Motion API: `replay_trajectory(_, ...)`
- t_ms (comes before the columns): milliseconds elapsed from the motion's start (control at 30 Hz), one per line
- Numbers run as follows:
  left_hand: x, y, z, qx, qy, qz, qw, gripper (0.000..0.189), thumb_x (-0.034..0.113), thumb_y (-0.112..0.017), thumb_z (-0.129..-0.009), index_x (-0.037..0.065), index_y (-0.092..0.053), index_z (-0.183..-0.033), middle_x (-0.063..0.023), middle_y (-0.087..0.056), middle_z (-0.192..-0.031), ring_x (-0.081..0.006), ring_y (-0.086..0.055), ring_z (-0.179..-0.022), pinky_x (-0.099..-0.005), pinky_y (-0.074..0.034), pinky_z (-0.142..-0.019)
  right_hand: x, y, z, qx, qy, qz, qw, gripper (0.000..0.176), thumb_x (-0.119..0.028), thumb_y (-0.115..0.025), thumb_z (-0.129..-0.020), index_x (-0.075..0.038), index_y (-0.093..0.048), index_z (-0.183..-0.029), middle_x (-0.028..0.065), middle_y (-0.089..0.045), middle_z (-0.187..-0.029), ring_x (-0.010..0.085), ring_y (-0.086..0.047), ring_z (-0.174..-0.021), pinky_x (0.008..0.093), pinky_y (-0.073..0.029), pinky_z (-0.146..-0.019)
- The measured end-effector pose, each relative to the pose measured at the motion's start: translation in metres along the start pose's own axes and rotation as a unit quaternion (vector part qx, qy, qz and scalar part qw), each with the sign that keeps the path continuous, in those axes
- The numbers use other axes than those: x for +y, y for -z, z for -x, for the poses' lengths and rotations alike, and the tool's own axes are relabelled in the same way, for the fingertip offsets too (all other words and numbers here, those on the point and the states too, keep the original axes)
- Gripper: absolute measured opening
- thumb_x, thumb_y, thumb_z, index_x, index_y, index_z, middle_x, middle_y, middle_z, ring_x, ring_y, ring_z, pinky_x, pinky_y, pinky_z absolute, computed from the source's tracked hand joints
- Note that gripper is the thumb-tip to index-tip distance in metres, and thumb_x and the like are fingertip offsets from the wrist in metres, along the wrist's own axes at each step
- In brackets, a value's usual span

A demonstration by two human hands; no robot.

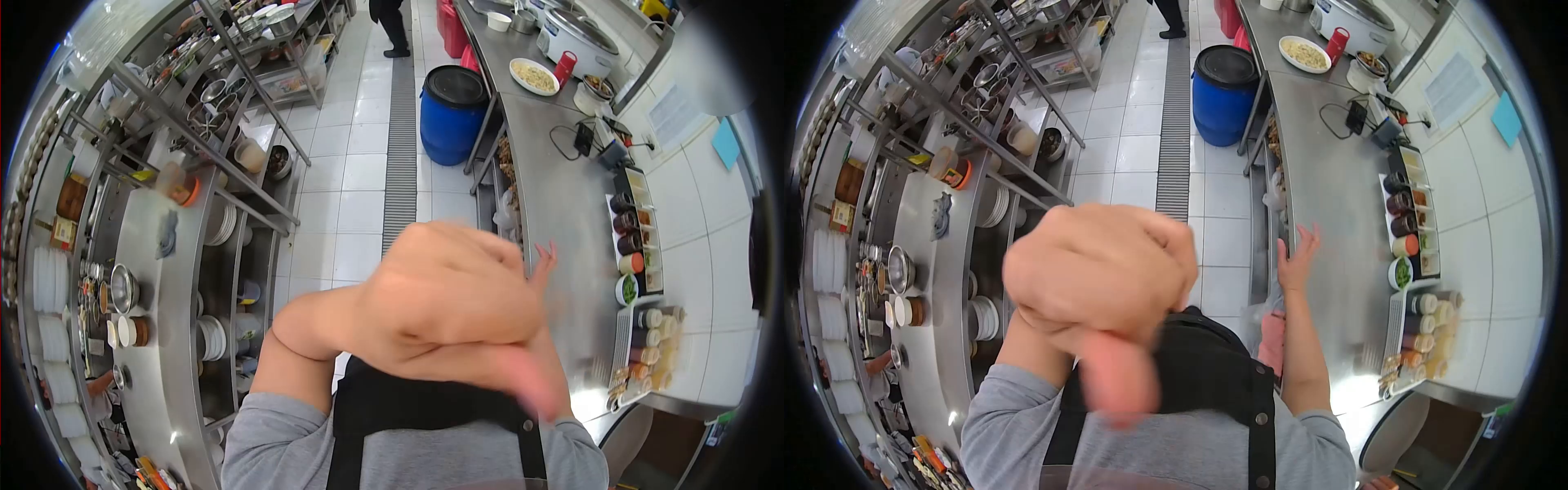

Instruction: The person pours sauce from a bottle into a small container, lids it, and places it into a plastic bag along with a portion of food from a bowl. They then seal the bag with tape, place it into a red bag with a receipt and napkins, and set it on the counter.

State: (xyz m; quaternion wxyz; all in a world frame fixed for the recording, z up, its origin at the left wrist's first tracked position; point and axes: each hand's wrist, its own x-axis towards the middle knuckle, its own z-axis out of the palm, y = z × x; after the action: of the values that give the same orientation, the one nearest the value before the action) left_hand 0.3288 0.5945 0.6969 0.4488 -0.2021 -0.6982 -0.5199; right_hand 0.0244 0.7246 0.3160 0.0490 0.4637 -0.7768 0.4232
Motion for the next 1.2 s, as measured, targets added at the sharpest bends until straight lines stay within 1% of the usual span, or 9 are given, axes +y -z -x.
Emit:
replay_trajectory(67,-0.013,0.021,-0.01,0.03,0.017,0.095,0.995,0.044,0.035,-0.066,-0.097,0.003,-0.055,-0.068,-0.003,-0.055,-0.062,-0.0218,-0.055,-0.054,-0.0341,-0.049,-0.062,0.001,-0.025,-0.048,-0.02,0.016,-0.002,1.0,0.059,-0.024,-0.073,-0.089,-0.002,-0.048,-0.138,0.0259,-0.029,-0.155,0.0432,-0.031,-0.142,0.0515,-0.027,-0.117)
replay_trajectory(200,-0.022,0.073,-0.039,-0.036,0.113,0.223,0.968,0.05,0.042,-0.055,-0.103,0.004,-0.058,-0.072,-0.0086,-0.061,-0.071,-0.0226,-0.058,-0.062,-0.0434,-0.051,-0.073,0.036,-0.075,-0.14,-0.019,0.031,0.022,0.999,0.062,-0.025,-0.074,-0.089,-0.003,-0.047,-0.14,0.025,-0.025,-0.158,0.0438,-0.03,-0.143,0.052,-0.028,-0.117)
replay_trajectory(300,-0.053,0.098,-0.061,-0.088,0.121,0.286,0.946,0.048,0.042,-0.056,-0.103,0.004,-0.058,-0.073,-0.0092,-0.061,-0.074,-0.0231,-0.059,-0.065,-0.0437,-0.05,-0.074,0.095,-0.112,-0.194,0.018,-0.029,0.103,0.994,0.066,-0.028,-0.076,-0.087,-0.005,-0.047,-0.142,0.0232,-0.024,-0.159,0.0437,-0.028,-0.145,0.0531,-0.029,-0.116)
replay_trajectory(367,-0.08,0.11,-0.075,-0.108,0.11,0.311,0.938,0.047,0.042,-0.056,-0.103,0.004,-0.058,-0.074,-0.0095,-0.061,-0.075,-0.0234,-0.059,-0.067,-0.0439,-0.05,-0.075,0.132,-0.133,-0.218,0.025,-0.113,0.13,0.985,0.068,-0.036,-0.074,-0.089,-0.007,-0.045,-0.143,0.0218,-0.025,-0.16,0.0422,-0.027,-0.146,0.0572,-0.027,-0.116)
replay_trajectory(467,-0.12,0.127,-0.093,-0.13,0.103,0.339,0.926,0.046,0.042,-0.057,-0.102,0.005,-0.059,-0.076,-0.0101,-0.061,-0.077,-0.0239,-0.059,-0.07,-0.0441,-0.05,-0.077,0.125,-0.151,-0.246,-0.009,-0.221,0.282,0.934,0.071,-0.05,-0.068,-0.09,-0.01,-0.044,-0.143,0.0202,-0.027,-0.159,0.0393,-0.028,-0.146,0.0643,-0.025,-0.114)
replay_trajectory(500,-0.133,0.131,-0.099,-0.135,0.101,0.351,0.921,0.045,0.042,-0.057,-0.102,0.005,-0.059,-0.076,-0.0103,-0.061,-0.078,-0.0241,-0.059,-0.071,-0.0442,-0.05,-0.077,0.114,-0.155,-0.251,-0.027,-0.252,0.35,0.902,0.072,-0.055,-0.066,-0.09,-0.011,-0.044,-0.143,0.0198,-0.028,-0.159,0.0383,-0.029,-0.147,0.0669,-0.024,-0.114)
replay_trajectory(600,-0.17,0.142,-0.114,-0.138,0.103,0.388,0.906,0.044,0.042,-0.058,-0.102,0.005,-0.059,-0.078,-0.0109,-0.062,-0.08,-0.0246,-0.059,-0.073,-0.0445,-0.05,-0.079,0.098,-0.157,-0.266,-0.018,-0.263,0.357,0.896,0.075,-0.064,-0.061,-0.089,-0.012,-0.045,-0.141,0.018,-0.031,-0.158,0.0361,-0.029,-0.147,0.0715,-0.022,-0.112)
replay_trajectory(800,-0.22,0.156,-0.135,-0.147,0.094,0.426,0.888,0.041,0.041,-0.06,-0.101,0.006,-0.06,-0.081,-0.0121,-0.062,-0.084,-0.0256,-0.059,-0.079,-0.045,-0.05,-0.082,0.121,-0.165,-0.258,-0.005,-0.253,0.35,0.902,0.073,-0.062,-0.063,-0.089,-0.012,-0.046,-0.14,0.016,-0.035,-0.156,0.035,-0.031,-0.146,0.0705,-0.021,-0.113)
replay_trajectory(1200,-0.239,0.214,-0.152,-0.126,0.093,0.387,0.909,0.036,0.041,-0.064,-0.099,0.007,-0.062,-0.087,-0.0144,-0.062,-0.093,-0.0276,-0.059,-0.09,-0.046,-0.049,-0.088,0.128,-0.165,-0.259,0.004,-0.248,0.346,0.905,0.071,-0.061,-0.063,-0.091,-0.013,-0.047,-0.142,0.0132,-0.035,-0.157,0.0322,-0.03,-0.146,0.0666,-0.021,-0.114)
